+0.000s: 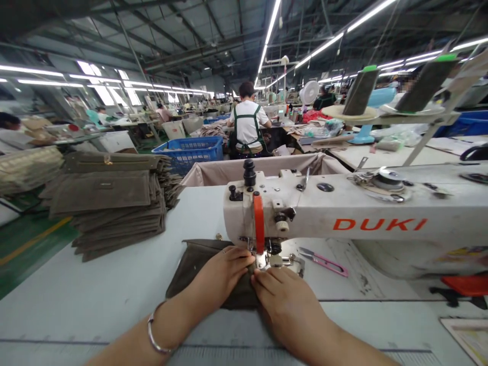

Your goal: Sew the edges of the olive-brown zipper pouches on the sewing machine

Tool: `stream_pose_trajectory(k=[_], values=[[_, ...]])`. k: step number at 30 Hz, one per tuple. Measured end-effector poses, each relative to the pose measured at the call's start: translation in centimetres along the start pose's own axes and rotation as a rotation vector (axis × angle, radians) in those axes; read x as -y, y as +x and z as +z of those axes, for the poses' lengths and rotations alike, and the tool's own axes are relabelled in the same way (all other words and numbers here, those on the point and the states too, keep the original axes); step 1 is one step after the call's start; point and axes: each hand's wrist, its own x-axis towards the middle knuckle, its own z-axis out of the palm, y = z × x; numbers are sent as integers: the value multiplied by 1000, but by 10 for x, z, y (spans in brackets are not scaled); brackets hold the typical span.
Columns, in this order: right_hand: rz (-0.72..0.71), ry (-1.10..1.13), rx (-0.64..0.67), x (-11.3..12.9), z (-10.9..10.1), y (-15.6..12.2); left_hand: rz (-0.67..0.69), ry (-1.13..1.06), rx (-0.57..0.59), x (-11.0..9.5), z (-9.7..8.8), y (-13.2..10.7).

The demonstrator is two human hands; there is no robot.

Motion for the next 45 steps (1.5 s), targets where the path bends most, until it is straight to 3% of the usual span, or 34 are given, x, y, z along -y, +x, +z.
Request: stream_pose_trajectory(k=[8,27,35,38,43,45], values=[[-74,-2,-35,-4,-1,-4,-23,-36,-133,-6,11,-4],[-113,-65,-86,2,-5,0,5,-87,-96,-1,5,-2],[-86,-8,-22,6,1,0,-24,-95,-83,-4,4,-2],[-38,96,49,0,-15,-1,-29,-72,-32,-6,-3,-6],[37,310,273,-25,-64,-10,59,6,124,-13,-11,-29],[78,290,273,-35,-67,-10,99,40,135,-16,-11,-37]])
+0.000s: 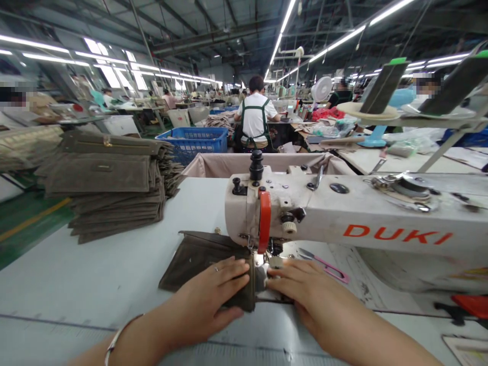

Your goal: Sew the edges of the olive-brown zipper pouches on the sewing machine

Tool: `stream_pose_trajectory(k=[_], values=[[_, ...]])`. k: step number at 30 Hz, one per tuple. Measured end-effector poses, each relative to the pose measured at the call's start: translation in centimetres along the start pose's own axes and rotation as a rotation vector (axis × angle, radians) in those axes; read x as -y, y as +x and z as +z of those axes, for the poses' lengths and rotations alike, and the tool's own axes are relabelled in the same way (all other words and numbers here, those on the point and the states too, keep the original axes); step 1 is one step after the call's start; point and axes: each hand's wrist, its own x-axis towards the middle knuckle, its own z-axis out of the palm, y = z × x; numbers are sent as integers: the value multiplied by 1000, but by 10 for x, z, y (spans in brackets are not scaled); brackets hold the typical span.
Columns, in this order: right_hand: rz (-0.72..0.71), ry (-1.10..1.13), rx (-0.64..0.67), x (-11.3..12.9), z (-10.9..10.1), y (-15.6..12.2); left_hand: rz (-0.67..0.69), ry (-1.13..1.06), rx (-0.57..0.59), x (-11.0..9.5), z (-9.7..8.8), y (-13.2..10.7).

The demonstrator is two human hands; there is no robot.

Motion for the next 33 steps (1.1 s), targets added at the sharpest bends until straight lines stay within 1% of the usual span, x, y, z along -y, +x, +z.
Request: stream_pose_trajectory(k=[2,4,6,7,9,12,14,16,18,19,21,23,25,28,33], values=[[72,-55,-117,-9,7,7,15,14,-42,-3,2,-2],[155,-108,-274,-16,21,19,1,-10,-97,-5,4,0],[205,-131,-362,-20,34,27,-31,-53,-125,-7,6,1],[211,-138,-379,-21,39,28,-44,-73,-130,-7,7,2],[167,-136,-390,-18,44,26,-63,-101,-143,-7,8,1],[-6,-62,-376,-7,43,15,-75,-147,-189,-5,9,0],[-114,1,-338,1,42,11,-125,-213,-210,-3,7,0],[-167,28,-297,6,44,11,-196,-280,-218,-2,5,1],[-212,24,-271,8,48,13,-221,-293,-228,-2,4,3],[-236,16,-261,8,51,15,-199,-269,-232,-3,4,4],[-295,-2,-253,8,54,17,-101,-168,-217,-5,5,6],[-320,-13,-252,8,56,18,16,-39,-167,-8,7,9],[-320,-10,-254,10,55,17,98,67,-108,-11,7,12],[-296,-11,-259,13,51,15,141,126,-66,-11,5,17],[-257,-21,-287,13,50,16,168,125,-110,-4,1,24]])
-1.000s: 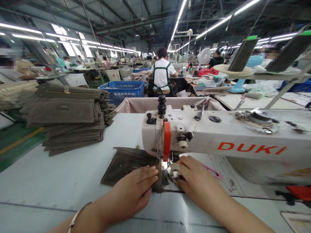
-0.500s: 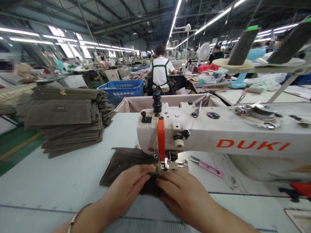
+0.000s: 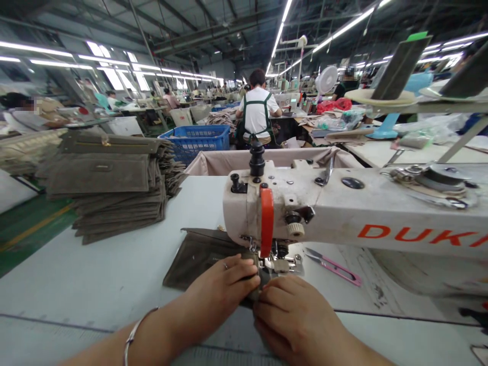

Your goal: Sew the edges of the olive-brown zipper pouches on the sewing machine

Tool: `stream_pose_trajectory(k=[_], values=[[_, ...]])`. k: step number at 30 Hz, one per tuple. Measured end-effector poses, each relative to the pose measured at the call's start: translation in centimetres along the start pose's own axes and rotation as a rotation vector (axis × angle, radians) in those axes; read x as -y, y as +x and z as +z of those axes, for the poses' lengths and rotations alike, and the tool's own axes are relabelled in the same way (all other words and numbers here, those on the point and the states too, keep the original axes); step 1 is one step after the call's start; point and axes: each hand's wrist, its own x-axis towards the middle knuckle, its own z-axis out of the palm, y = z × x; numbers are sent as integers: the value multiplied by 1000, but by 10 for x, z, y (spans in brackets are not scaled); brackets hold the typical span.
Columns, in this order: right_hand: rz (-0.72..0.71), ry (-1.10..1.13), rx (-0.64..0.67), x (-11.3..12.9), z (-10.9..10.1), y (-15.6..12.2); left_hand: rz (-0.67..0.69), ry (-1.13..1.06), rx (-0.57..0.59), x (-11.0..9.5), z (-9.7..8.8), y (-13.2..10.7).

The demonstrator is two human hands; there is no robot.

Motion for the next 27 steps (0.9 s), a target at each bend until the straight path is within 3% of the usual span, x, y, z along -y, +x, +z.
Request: stream_pose_trajectory(k=[7,17,27], values=[[51,-61,-8,-1,3,2,3,-38,-12,11,5,3],[105,69,-34,-13,-13,-2,33,-69,-122,6,0,-5],[147,119,-13,-14,-13,-2,-30,-180,-115,9,4,0]])
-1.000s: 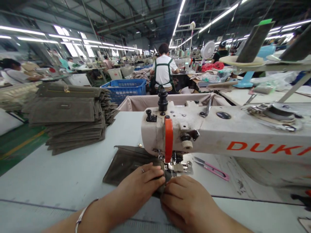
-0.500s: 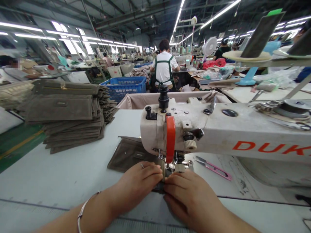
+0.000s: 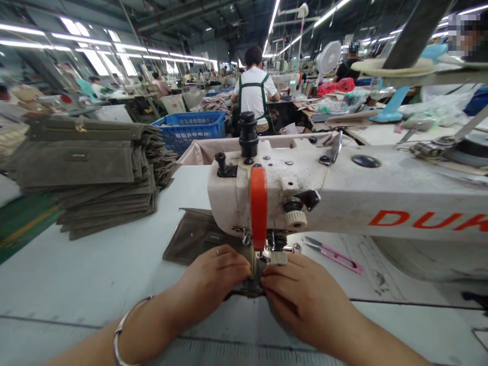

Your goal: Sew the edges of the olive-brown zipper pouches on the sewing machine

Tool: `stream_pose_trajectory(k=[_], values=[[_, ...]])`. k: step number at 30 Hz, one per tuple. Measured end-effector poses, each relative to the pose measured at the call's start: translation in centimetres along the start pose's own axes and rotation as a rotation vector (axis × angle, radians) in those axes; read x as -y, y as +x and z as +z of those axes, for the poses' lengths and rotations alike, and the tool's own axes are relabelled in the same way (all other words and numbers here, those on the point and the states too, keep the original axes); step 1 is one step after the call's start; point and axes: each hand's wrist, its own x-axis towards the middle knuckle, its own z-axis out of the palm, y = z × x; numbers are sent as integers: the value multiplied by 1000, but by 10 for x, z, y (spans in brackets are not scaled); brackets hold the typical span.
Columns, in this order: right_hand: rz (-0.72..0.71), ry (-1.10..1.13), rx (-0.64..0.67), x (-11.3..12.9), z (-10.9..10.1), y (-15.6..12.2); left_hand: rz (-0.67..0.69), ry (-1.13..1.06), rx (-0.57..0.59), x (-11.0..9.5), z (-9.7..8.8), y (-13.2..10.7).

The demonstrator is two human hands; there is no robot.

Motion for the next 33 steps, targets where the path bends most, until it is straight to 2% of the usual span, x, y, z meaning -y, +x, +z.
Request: stream_pose_trajectory(k=[9,12,14,16,19,21,24,30,33], values=[[10,-25,3,0,2,0,-205,-81,-35,4,5,-5],[36,-81,-45,-5,-7,0,-169,-75,-53,3,4,-7],[118,-154,-105,-14,-18,-4,-116,-14,-42,0,2,-6],[269,-246,-127,-27,-31,-10,-130,48,-10,-3,0,-6],[503,-295,-25,-47,-47,-19,-223,95,24,-5,1,-6],[591,-252,46,-56,-52,-22,-245,113,18,-3,3,-7],[649,-279,72,-60,-50,-20,-258,104,-1,2,5,-5],[697,-594,17,-63,-40,-16,-312,-38,-98,7,0,3],[684,-669,-23,-64,-41,-19,-348,-85,-93,6,-1,4]])
